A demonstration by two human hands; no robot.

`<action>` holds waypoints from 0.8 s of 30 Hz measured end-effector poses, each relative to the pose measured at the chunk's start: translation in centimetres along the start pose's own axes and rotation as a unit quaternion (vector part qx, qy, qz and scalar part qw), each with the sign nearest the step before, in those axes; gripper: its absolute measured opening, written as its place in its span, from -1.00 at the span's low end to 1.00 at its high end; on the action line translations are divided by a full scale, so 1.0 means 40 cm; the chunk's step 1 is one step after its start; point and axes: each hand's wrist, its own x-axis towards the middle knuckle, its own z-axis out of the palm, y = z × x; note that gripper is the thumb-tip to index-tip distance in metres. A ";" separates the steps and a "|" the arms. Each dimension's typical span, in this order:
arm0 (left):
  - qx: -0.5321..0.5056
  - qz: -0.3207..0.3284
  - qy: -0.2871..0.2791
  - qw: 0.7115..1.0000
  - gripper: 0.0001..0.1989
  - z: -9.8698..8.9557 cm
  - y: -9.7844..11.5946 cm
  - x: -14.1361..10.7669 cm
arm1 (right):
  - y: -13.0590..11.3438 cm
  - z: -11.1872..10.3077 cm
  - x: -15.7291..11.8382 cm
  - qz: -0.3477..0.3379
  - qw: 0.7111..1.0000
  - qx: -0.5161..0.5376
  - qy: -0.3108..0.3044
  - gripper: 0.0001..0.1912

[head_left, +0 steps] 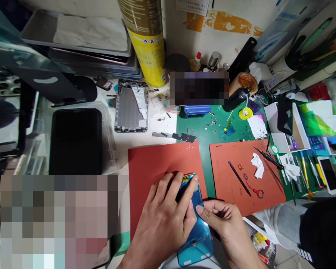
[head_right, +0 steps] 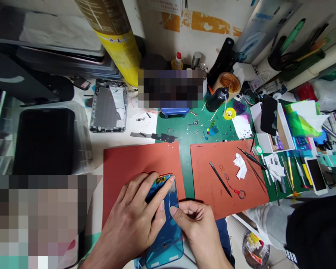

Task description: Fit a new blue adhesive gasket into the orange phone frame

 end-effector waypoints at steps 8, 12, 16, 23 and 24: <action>0.011 0.007 -0.014 1.000 -0.50 -0.009 -0.002 0.005 | 0.000 0.003 -0.004 -0.004 1.000 0.008 0.022 -0.35; 0.018 0.011 -0.019 1.000 -0.50 -0.012 -0.003 0.005 | -0.002 0.006 -0.001 -0.012 1.000 0.007 0.026 -0.33; 0.019 0.014 -0.019 1.000 -0.48 -0.013 -0.005 0.003 | -0.004 0.006 0.000 -0.015 0.999 -0.003 0.029 -0.28; 0.012 0.036 -0.029 0.999 -0.49 -0.023 -0.013 0.001 | -0.012 0.007 0.004 -0.011 0.999 -0.014 0.031 -0.26; 0.013 0.037 -0.030 0.999 -0.49 -0.024 -0.014 0.001 | -0.013 0.007 0.004 -0.012 0.999 -0.012 0.030 -0.26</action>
